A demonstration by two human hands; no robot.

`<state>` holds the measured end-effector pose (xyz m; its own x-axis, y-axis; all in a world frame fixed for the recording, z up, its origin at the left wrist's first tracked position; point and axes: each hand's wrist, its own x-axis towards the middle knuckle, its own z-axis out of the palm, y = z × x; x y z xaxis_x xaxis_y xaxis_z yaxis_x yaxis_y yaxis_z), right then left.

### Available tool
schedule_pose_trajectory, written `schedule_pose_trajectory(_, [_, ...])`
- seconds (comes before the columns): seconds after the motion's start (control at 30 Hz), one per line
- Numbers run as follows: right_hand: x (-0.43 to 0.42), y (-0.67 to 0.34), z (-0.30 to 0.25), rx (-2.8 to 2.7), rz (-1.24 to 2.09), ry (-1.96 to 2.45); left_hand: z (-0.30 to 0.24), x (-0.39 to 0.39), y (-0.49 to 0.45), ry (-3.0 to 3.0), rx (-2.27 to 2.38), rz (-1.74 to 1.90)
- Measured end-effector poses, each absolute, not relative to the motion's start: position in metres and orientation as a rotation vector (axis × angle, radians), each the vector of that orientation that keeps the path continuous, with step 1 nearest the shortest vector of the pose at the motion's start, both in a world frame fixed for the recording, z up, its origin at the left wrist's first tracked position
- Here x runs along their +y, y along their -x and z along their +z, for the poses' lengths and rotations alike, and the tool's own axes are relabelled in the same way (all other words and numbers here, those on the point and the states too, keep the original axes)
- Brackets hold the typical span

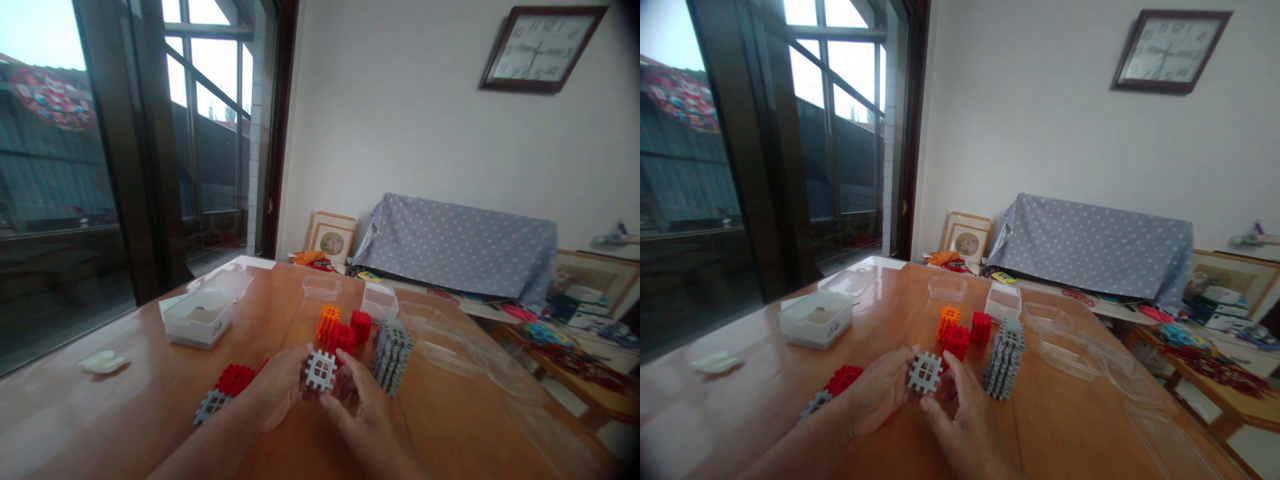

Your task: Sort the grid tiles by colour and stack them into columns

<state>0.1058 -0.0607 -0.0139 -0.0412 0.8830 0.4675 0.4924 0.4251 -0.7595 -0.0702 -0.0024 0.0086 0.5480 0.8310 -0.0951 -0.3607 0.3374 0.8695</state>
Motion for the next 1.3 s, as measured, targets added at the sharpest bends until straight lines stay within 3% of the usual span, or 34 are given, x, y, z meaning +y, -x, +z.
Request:
schedule_pose_trajectory(0.47, [-0.057, -0.115, -0.017, -1.692, 0.32, 1.265, 0.011, -0.007, 0.067, -1.022, 0.587, 0.806])
schedule_pose_trajectory(1.07, [-0.053, -0.121, -0.018, -1.596, 0.427, 1.188, 0.005, -0.003, 0.07, -1.148, 0.673, 0.877])
schedule_pose_trajectory(1.3, [-0.061, -0.127, -0.006, -1.468, 0.792, 1.114, 0.004, -0.002, 0.074, -1.27, 0.674, 0.777])
